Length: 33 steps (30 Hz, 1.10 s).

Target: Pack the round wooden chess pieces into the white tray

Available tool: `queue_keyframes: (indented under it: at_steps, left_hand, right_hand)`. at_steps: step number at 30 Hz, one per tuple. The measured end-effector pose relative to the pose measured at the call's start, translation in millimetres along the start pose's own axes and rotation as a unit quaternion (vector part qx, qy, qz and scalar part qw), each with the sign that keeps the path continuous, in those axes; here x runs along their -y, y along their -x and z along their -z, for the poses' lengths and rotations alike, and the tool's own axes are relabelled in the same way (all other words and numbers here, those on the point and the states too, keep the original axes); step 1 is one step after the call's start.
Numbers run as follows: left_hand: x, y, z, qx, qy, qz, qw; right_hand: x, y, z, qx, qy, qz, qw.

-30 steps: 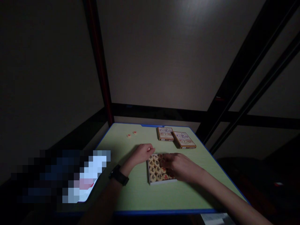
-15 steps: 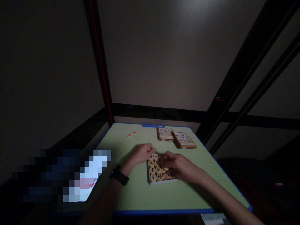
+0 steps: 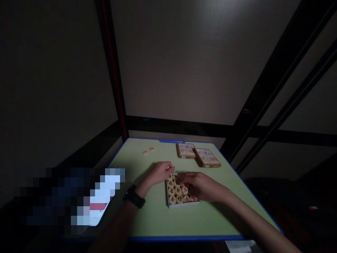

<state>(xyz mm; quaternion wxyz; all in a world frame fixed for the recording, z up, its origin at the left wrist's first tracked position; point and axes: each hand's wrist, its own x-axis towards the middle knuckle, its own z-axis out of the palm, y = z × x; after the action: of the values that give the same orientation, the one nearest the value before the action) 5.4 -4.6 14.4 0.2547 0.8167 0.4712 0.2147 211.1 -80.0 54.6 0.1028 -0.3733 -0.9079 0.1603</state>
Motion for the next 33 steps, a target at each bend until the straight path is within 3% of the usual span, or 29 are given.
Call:
queue_keyframes:
  at_steps: [9, 16, 19, 21, 24, 27, 33]
  left_hand:
    - [0.5, -0.3, 0.4, -0.001, 0.013, -0.005, 1.000]
    - [0.8, 0.2, -1.3, -0.005, 0.034, -0.002, 0.999]
    - [4.9, -4.4, -4.5, -0.032, 0.097, 0.018, 0.995]
    - [7.7, -7.2, -4.4, -0.032, 0.192, 0.033, 0.980]
    - [8.7, -7.2, 0.8, 0.017, 0.348, 0.042, 0.936]
    - [5.4, -3.5, 6.7, 0.049, 0.439, 0.024, 0.897]
    - [3.1, 0.3, 8.1, 0.086, 0.498, 0.026, 0.862]
  right_hand:
    - [-3.7, -9.2, 4.0, 0.048, 0.091, 0.042, 0.994]
    - [1.2, -8.1, 6.2, 0.029, 0.059, 0.014, 0.998]
    - [-0.2, -6.3, 12.3, 0.023, 0.020, 0.005, 1.000]
    - [-4.1, -6.6, 16.1, -0.010, -0.012, -0.003, 1.000]
    - [-11.0, -13.2, 15.6, -0.127, -0.024, -0.024, 0.991]
    - [-15.2, -28.0, 6.1, -0.218, -0.005, -0.021, 0.976]
    - [-19.8, -54.9, -15.9, -0.249, 0.025, 0.032, 0.968]
